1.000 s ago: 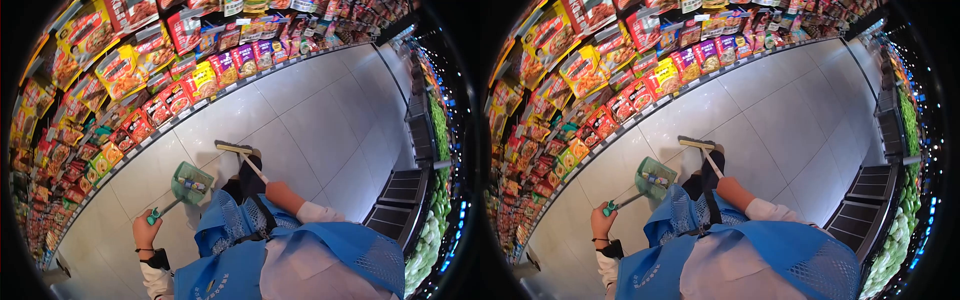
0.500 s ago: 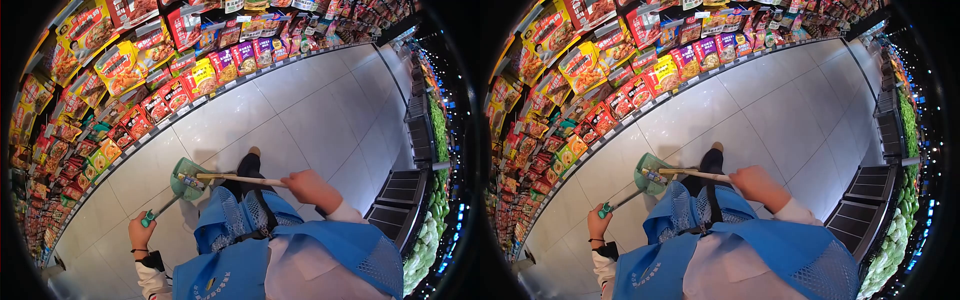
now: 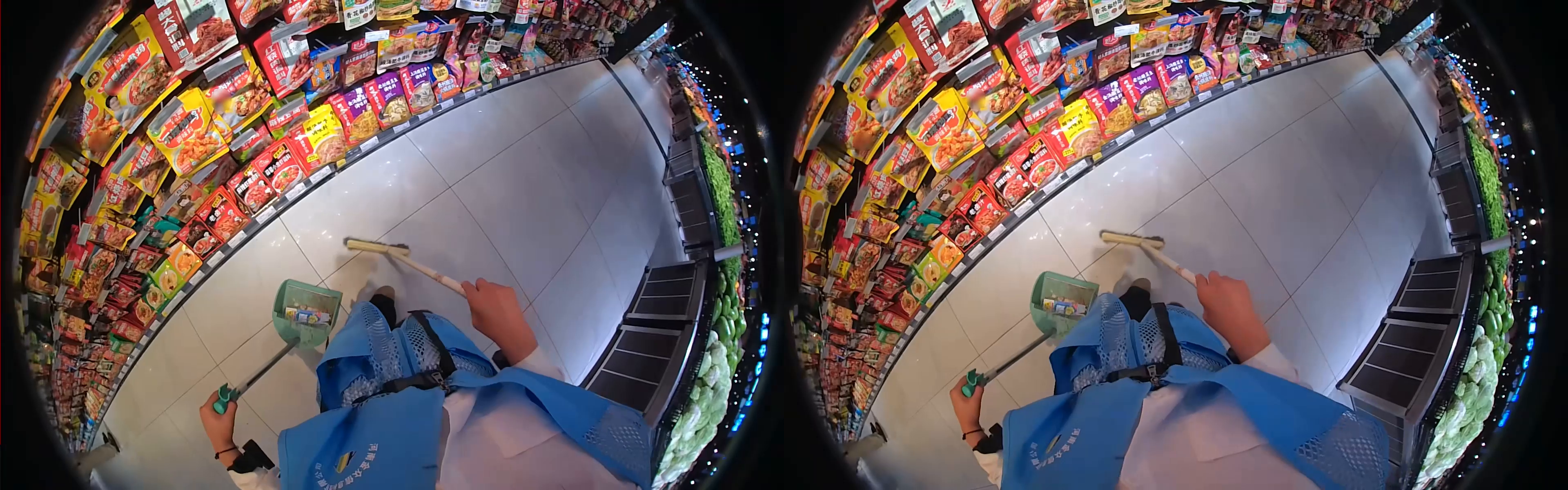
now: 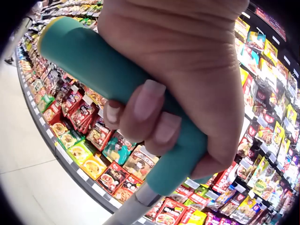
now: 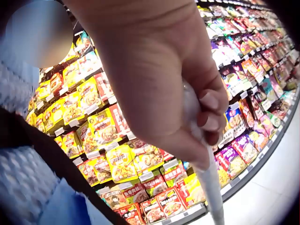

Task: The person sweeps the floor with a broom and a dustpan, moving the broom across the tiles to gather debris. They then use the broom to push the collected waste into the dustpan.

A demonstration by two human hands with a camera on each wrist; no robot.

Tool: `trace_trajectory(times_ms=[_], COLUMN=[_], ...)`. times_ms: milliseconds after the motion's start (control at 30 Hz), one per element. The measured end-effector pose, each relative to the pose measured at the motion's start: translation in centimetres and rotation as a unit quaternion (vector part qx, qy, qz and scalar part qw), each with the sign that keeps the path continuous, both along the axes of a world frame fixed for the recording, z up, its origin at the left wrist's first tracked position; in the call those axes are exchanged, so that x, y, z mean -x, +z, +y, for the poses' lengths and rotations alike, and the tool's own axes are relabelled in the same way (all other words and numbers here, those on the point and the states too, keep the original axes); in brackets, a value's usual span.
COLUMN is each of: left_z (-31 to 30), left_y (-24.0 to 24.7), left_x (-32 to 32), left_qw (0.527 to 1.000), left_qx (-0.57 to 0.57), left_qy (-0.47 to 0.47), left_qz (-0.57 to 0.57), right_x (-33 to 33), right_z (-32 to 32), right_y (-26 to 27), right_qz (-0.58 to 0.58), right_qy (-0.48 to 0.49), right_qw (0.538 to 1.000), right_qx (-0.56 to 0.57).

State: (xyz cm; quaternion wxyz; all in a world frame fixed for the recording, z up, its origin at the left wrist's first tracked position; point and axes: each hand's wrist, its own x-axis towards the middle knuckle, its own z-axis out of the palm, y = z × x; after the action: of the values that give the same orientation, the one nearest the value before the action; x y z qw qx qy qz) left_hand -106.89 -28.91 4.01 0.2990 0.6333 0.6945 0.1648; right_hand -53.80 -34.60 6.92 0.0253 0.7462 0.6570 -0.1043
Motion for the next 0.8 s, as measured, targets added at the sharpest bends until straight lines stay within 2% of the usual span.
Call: trace_trajectory(times_ms=[133, 367, 533, 633, 733, 800], left_z=[-1.4, -1.5, -1.0, -0.7, -0.8, -0.9], left_y=[0.1, -0.4, -1.3, -1.5, -1.5, -2.0], left_x=[0.9, 1.9, 4.4, 5.6, 6.4, 7.0], left_qw=[1.0, 0.985, 0.982, 0.976, 0.971, 0.973], left_qx=[0.004, 0.033, 0.045, 0.042, 0.046, 0.043], left_qy=[0.005, -0.103, -0.15, -0.191, -0.216, -0.216], left_qz=[0.014, 0.131, 0.105, 0.095, 0.089, 0.074], right_x=[1.7, 5.9, 10.2, 12.8, 14.2, 14.9], right_z=[-1.2, -5.9, -10.4, -11.6, -12.9, -13.8], right_y=[-5.4, -11.3, -14.9, -15.8, -17.0, -16.8], right_qz=[-0.021, -0.025, -0.024, 0.005, -0.033, -0.03], right_qy=[-0.055, 0.009, 0.045, 0.032, 0.108, 0.126], right_qw=[0.998, 0.998, 0.999, 0.998, 0.993, 0.991], right_qx=[0.011, 0.064, 0.02, 0.05, 0.013, 0.022])
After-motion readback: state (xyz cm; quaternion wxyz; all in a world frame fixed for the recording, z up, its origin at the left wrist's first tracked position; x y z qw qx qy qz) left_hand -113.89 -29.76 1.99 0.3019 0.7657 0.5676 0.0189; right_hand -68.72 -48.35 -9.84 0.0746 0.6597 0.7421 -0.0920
